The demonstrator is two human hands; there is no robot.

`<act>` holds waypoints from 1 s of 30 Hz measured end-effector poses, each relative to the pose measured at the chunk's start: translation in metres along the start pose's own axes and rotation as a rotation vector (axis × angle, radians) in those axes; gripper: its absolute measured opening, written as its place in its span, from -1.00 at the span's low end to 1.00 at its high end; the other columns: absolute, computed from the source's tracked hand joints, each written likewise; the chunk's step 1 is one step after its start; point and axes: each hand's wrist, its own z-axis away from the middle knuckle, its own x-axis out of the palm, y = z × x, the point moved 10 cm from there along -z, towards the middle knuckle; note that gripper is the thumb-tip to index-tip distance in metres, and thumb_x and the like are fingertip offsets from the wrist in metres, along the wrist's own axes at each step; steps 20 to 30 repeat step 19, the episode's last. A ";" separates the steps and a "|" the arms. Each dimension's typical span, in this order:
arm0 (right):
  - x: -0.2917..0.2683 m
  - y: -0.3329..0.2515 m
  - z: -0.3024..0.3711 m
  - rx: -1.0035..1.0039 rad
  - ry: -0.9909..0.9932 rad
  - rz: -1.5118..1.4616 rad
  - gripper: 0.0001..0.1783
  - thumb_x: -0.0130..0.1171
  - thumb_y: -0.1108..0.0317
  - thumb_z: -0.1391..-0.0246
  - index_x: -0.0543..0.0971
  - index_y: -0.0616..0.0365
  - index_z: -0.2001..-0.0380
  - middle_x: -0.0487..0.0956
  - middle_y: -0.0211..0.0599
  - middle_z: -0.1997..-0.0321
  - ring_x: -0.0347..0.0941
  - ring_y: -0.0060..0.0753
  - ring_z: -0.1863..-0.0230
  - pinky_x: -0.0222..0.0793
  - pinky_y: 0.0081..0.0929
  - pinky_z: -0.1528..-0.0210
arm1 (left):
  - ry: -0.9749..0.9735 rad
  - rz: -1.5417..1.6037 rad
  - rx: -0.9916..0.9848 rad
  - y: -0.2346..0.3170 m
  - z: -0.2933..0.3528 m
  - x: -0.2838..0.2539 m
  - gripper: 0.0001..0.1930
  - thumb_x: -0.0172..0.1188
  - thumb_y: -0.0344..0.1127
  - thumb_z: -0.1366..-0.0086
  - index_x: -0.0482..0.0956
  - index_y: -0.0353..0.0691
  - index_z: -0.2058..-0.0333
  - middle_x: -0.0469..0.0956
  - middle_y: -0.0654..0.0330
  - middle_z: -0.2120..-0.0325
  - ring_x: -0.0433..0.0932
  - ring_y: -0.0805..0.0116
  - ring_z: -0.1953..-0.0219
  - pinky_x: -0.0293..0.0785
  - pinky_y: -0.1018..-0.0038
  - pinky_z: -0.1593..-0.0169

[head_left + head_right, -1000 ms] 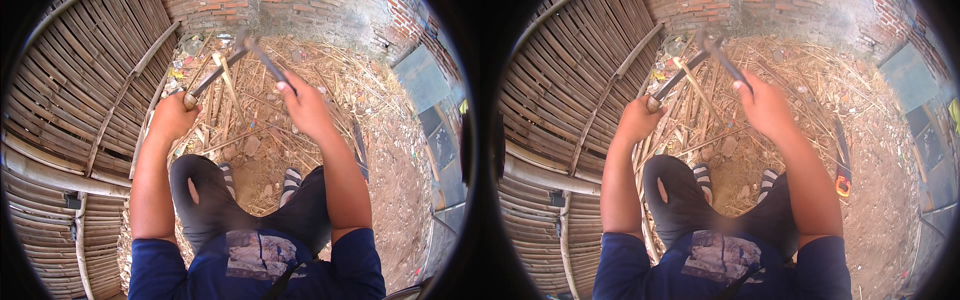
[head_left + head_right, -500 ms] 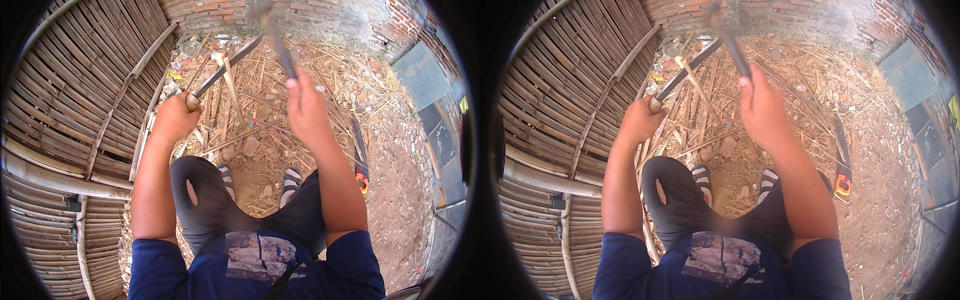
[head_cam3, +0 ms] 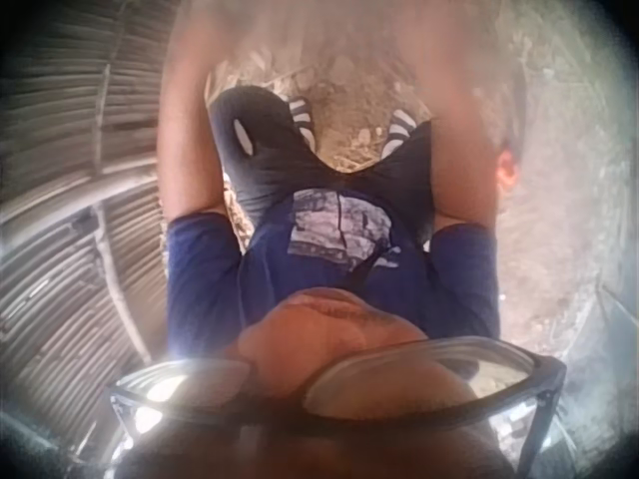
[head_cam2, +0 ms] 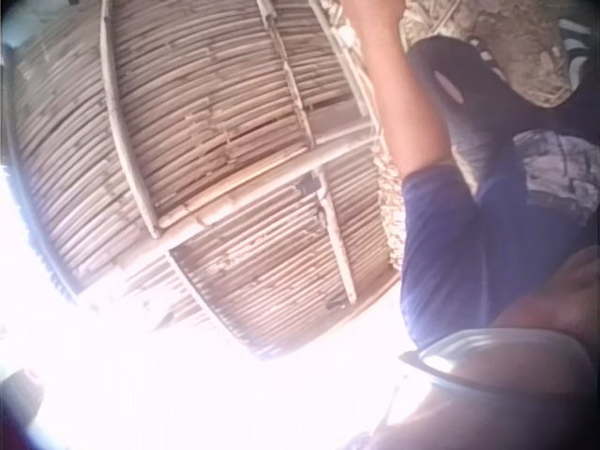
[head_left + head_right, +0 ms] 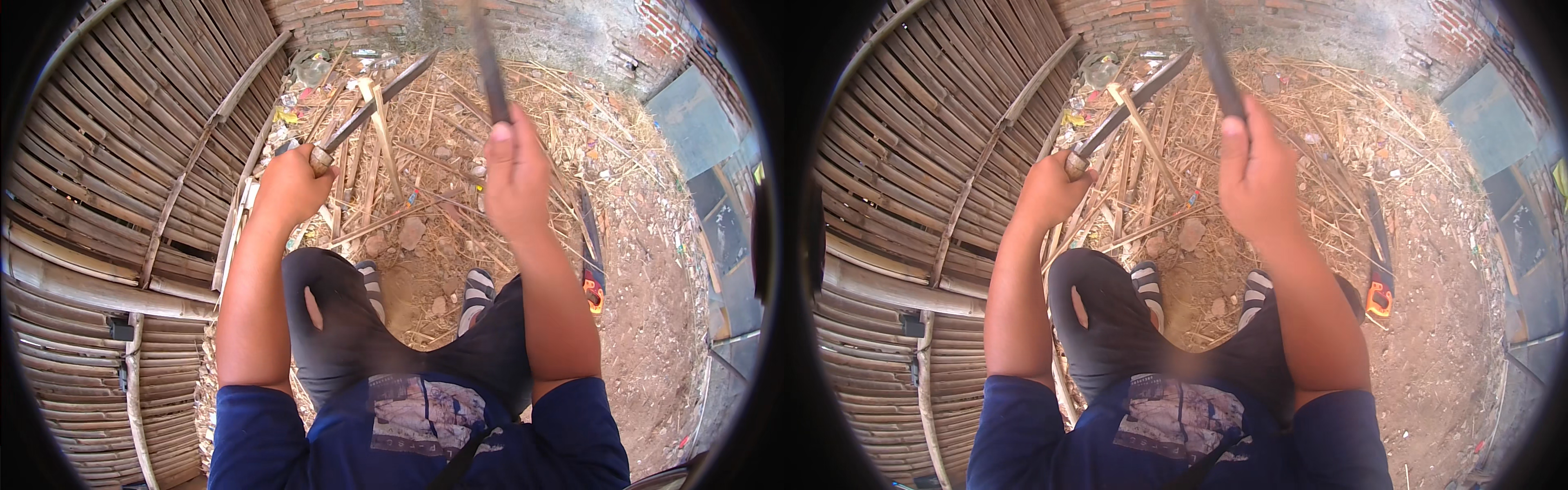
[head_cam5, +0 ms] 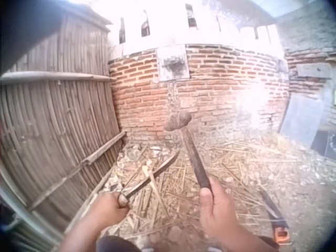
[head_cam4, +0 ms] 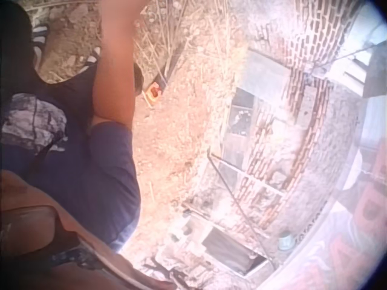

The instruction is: The person shaves a piece of bamboo using a knife and then strikes the end of the bamboo with a small tool while holding it in place.

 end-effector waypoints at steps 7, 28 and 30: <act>0.034 0.050 0.027 0.243 -0.223 0.043 -0.58 0.00 0.16 -0.42 0.48 0.22 -0.16 0.52 -0.24 0.57 0.45 -0.46 0.54 0.34 -0.40 0.42 | -0.037 -0.022 -0.011 0.008 0.005 0.007 -0.64 0.35 -0.10 -0.21 0.58 -0.36 0.33 0.64 -0.19 0.41 0.63 -0.20 0.24 0.52 0.07 0.09; 0.031 0.078 0.023 0.281 -0.341 0.145 -0.50 0.06 0.03 -0.38 0.47 0.09 -0.23 0.59 -0.11 0.53 0.58 -0.22 0.52 0.44 -0.29 0.39 | 0.021 -0.016 -0.052 -0.010 -0.016 0.013 -0.62 0.38 -0.10 -0.19 0.62 -0.31 0.19 0.65 -0.18 0.38 0.65 -0.14 0.27 0.51 0.09 0.11; 0.031 0.078 0.023 0.281 -0.341 0.145 -0.50 0.06 0.03 -0.38 0.47 0.09 -0.23 0.59 -0.11 0.53 0.58 -0.22 0.52 0.44 -0.29 0.39 | 0.021 -0.016 -0.052 -0.010 -0.016 0.013 -0.62 0.38 -0.10 -0.19 0.62 -0.31 0.19 0.65 -0.18 0.38 0.65 -0.14 0.27 0.51 0.09 0.11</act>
